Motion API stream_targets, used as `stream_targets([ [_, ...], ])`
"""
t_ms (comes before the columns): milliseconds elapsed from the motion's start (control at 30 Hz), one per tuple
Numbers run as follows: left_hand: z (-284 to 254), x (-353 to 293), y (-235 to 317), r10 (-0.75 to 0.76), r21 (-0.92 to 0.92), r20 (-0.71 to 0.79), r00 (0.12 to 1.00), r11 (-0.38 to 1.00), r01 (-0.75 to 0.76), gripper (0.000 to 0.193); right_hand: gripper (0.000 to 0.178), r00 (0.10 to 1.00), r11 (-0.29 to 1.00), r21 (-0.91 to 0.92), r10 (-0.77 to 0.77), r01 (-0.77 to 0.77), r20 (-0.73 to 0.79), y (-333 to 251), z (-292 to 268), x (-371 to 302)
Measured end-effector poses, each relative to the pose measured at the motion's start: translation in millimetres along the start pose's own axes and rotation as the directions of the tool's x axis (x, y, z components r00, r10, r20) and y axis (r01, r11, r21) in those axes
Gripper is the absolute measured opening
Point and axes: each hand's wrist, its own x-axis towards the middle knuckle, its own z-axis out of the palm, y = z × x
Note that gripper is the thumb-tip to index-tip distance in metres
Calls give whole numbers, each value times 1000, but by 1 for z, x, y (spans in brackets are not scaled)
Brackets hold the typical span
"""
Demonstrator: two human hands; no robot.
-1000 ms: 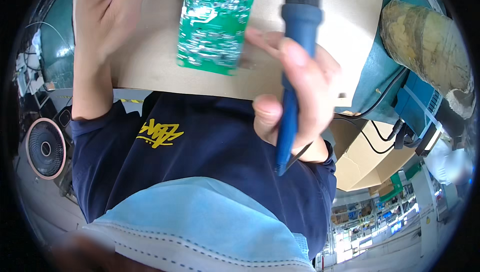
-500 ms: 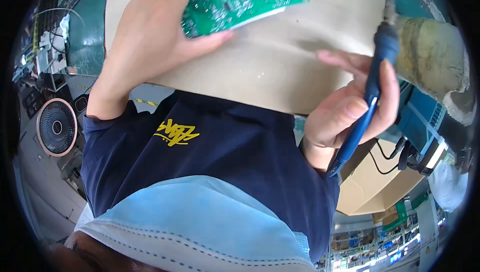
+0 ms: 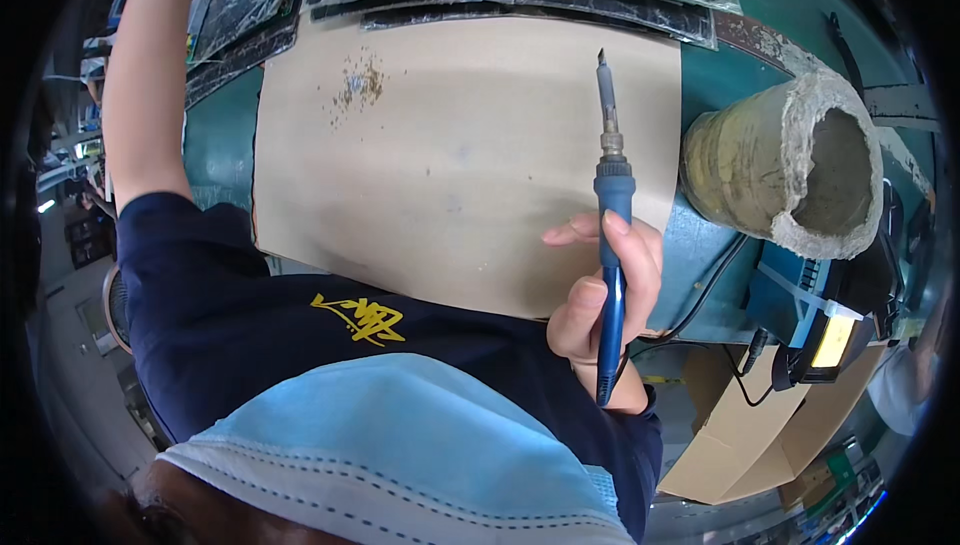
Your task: Soldering electronic components onto a printed circuit board.
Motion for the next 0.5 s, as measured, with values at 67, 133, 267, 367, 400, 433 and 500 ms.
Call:
stream_targets([
  [67, 18, 64, -24, -129, 26, 19, 991, 991, 129, 65, 47, 1000, 1000, -1, 1, -1, -20, 1, 0, -1],
  [133, 31, 118, -59, -104, 279, -77, 992, 953, 121, 56, 46, 999, 999, -6, 33, -33, -5, 0, -1, -1],
  [267, 59, 212, -108, 417, 728, 452, 788, 337, -596, 25, 47, 997, 997, -22, 73, -73, 2, -1, -5, -1],
  [367, 73, 240, -118, 222, 719, 534, 816, 388, -576, 35, 47, 997, 997, -11, 72, -72, -2, 1, -7, 0],
  [400, 75, 240, -118, 174, 634, 433, 884, 639, -436, 40, 47, 998, 998, -9, 62, -62, 6, 3, -7, 1],
  [433, 76, 237, -117, 90, 487, 345, 934, 834, -260, 45, 46, 998, 998, -2, 57, -57, 2, 3, -4, 1],
  [500, 76, 225, -113, -152, 71, 228, 962, 988, 139, 55, 46, 999, 999, 5, 52, -52, -2, 4, -3, 1],
])
